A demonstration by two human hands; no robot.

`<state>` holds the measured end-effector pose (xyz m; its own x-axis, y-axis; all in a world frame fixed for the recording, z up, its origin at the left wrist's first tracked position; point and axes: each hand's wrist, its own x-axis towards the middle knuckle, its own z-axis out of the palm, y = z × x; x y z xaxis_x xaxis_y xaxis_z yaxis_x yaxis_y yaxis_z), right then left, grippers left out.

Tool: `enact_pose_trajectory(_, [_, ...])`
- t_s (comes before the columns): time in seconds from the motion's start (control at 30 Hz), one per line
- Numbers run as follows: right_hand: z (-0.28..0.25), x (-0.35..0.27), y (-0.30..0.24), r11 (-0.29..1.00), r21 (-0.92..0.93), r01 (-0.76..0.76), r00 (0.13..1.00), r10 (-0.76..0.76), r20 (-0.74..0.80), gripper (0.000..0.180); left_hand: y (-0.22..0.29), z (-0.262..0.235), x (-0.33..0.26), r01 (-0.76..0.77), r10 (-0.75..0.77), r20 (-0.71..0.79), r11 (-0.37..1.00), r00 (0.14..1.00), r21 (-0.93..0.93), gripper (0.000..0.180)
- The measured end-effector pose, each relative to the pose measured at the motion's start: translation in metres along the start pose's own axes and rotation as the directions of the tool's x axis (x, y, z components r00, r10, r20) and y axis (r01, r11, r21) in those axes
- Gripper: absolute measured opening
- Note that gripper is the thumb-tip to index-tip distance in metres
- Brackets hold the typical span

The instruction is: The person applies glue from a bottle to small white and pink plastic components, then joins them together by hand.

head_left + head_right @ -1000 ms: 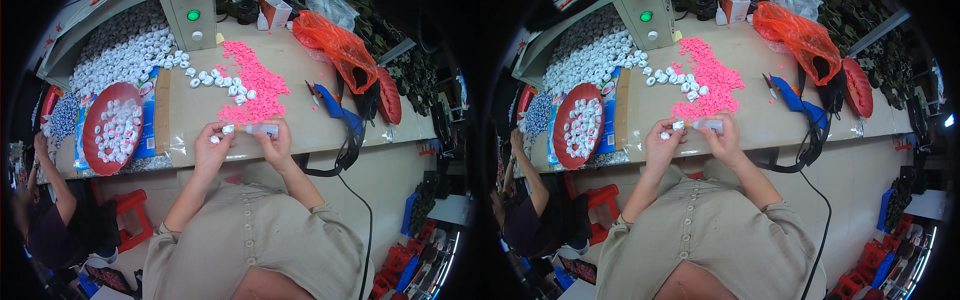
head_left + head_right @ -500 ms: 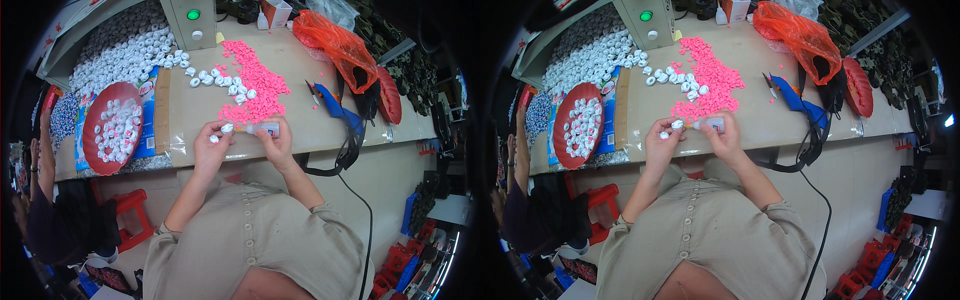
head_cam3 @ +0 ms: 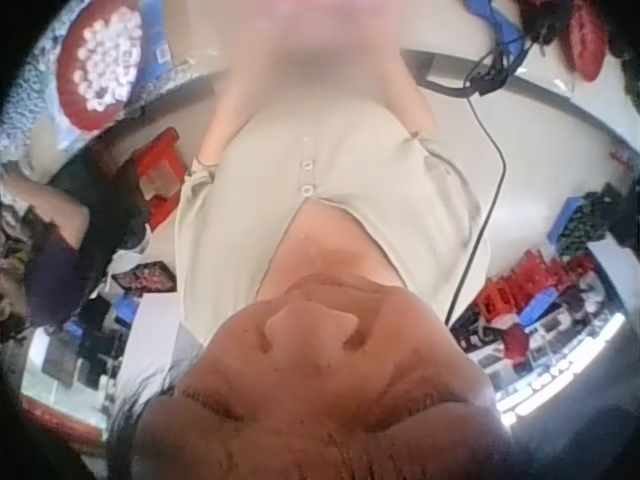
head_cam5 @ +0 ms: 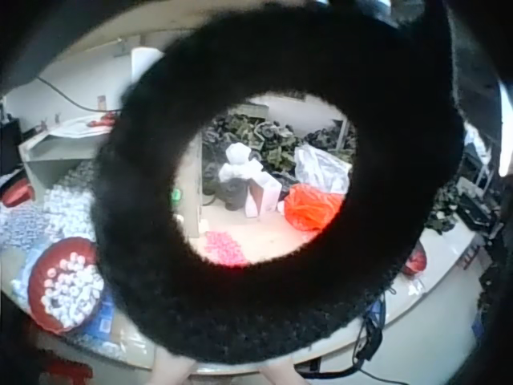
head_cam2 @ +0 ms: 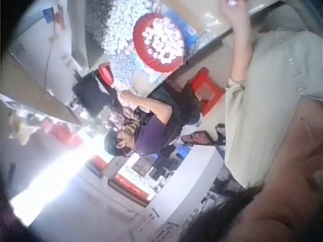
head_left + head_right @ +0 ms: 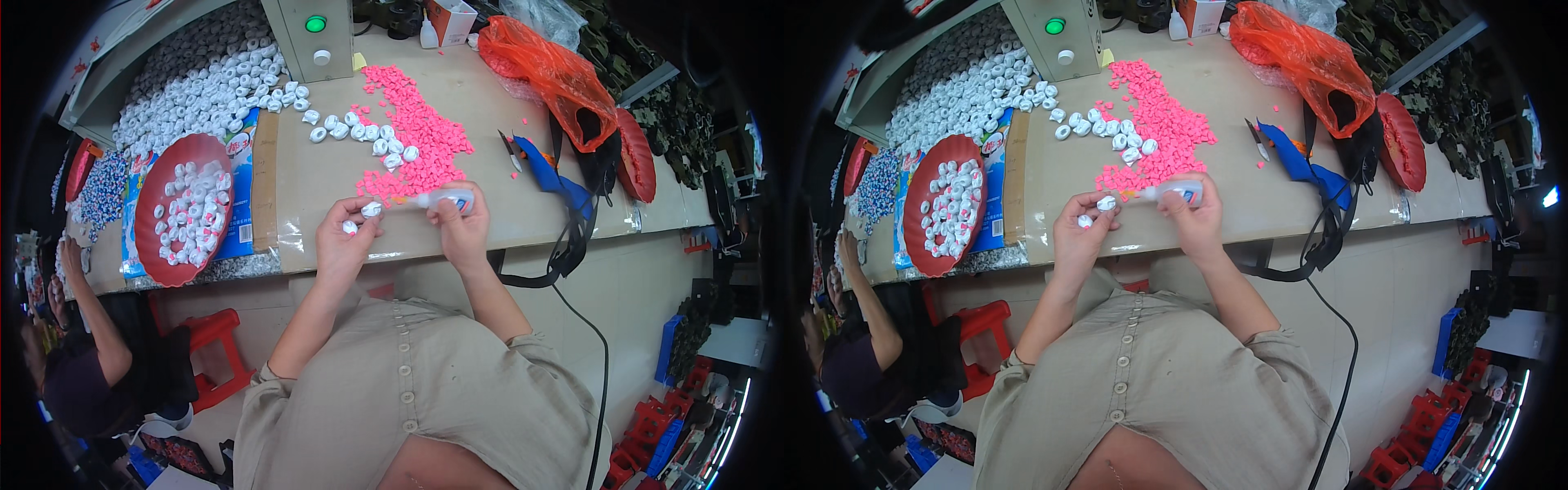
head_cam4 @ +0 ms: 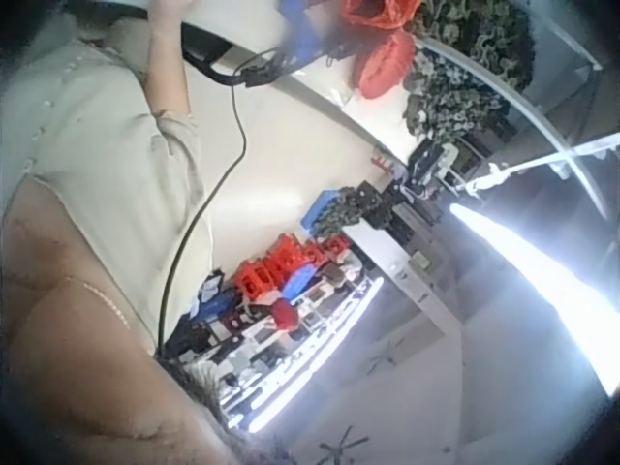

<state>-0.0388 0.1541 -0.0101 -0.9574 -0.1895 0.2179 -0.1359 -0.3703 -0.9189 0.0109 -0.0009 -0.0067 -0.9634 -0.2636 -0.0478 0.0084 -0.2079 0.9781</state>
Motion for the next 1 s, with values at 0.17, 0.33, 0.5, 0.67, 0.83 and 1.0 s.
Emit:
enact_pose_trajectory(0.17, [-0.004,0.014,-0.019,0.911,0.339,-0.234,0.971,0.234,0.041,0.037,0.004,-0.002,0.001,0.011,-0.011,0.001,0.998,1.000,-0.055,0.023])
enact_pose_trajectory(0.33, [-0.016,0.022,-0.034,0.970,-0.217,-0.109,0.984,0.136,0.112,0.033,0.005,-0.009,0.002,0.054,-0.054,0.002,0.985,0.999,-0.166,0.023])
enact_pose_trajectory(0.5, [-0.019,0.027,-0.035,0.867,-0.497,-0.041,0.975,0.143,0.169,0.028,0.006,-0.010,0.002,0.056,-0.053,0.025,0.986,0.998,-0.155,0.023])
enact_pose_trajectory(0.67, [-0.011,0.040,-0.036,0.749,-0.658,0.073,0.926,0.195,0.325,0.025,0.008,-0.012,0.001,0.079,-0.073,0.034,0.974,0.997,-0.214,0.024])
enact_pose_trajectory(0.83, [-0.015,0.047,-0.046,0.942,-0.296,-0.159,0.922,0.249,0.298,0.020,0.007,-0.016,0.001,0.099,-0.093,0.034,0.957,0.995,-0.273,0.024])
enact_pose_trajectory(1.0, [-0.047,0.043,-0.045,0.975,-0.117,-0.186,0.967,0.203,0.155,0.014,0.006,-0.017,0.001,0.089,-0.080,0.048,0.963,0.996,-0.255,0.024])
